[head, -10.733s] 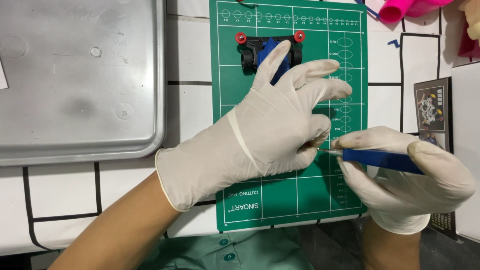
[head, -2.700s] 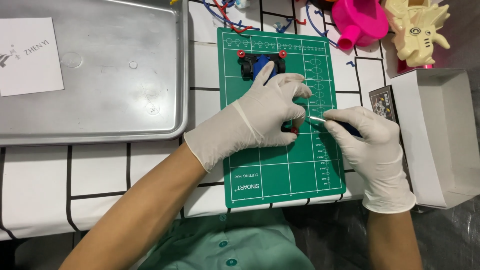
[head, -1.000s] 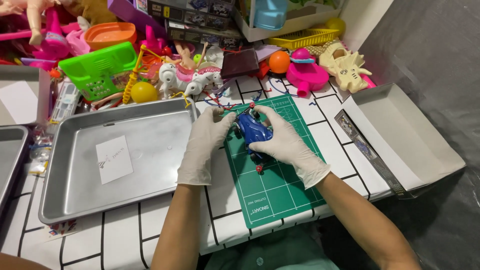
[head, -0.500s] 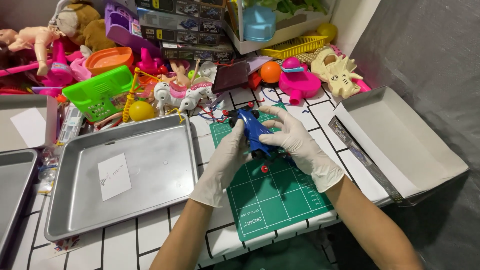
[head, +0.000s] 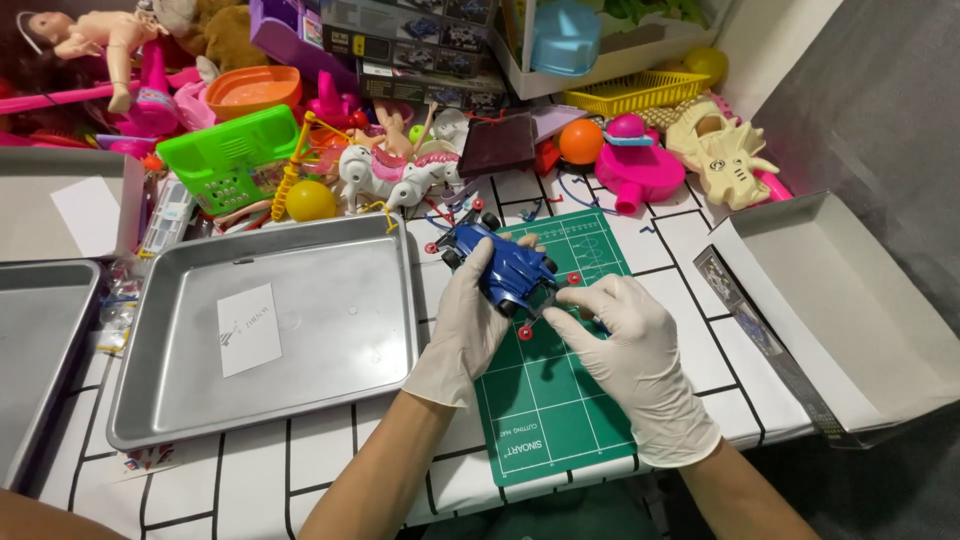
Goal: Assembling a toy car chassis using a screwdriver and installing batteries on a workspace.
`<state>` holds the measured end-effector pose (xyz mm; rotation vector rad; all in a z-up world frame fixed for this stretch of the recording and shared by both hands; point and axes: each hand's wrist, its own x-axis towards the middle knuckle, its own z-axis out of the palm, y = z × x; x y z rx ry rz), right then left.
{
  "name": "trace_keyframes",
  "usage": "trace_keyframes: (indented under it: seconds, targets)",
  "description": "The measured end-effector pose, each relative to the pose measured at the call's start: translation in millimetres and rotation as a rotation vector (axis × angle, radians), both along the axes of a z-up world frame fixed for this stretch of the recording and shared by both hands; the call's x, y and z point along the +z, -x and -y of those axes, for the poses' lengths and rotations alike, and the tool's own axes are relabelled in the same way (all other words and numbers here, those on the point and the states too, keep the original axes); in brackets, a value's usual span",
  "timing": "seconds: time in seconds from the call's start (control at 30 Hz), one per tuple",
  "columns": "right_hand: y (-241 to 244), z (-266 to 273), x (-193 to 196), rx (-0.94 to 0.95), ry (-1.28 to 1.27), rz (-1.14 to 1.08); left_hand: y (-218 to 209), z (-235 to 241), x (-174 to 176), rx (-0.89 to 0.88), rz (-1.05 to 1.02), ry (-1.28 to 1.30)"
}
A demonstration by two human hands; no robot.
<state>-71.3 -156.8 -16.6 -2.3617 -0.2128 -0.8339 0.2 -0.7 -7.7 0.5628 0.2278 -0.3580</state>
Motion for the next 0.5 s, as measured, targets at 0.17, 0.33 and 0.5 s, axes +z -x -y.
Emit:
trace_keyframes:
  seconds: [0.17, 0.33, 0.5]
  targets:
    - [-6.3, -10.4, -8.3, -0.03, -0.017, 0.052, 5.1, 4.2, 1.6, 0.018, 0.053, -0.01]
    - [-8.8, -11.3, -4.9, -0.09, -0.057, -0.006, 4.6, 3.0, -0.2, 0.039, 0.079, 0.002]
    - [-11.9, -18.8, -5.1, -0.074, -0.276, -0.008, 10.2, 5.6, 2.3, 0.06, 0.121, 0.03]
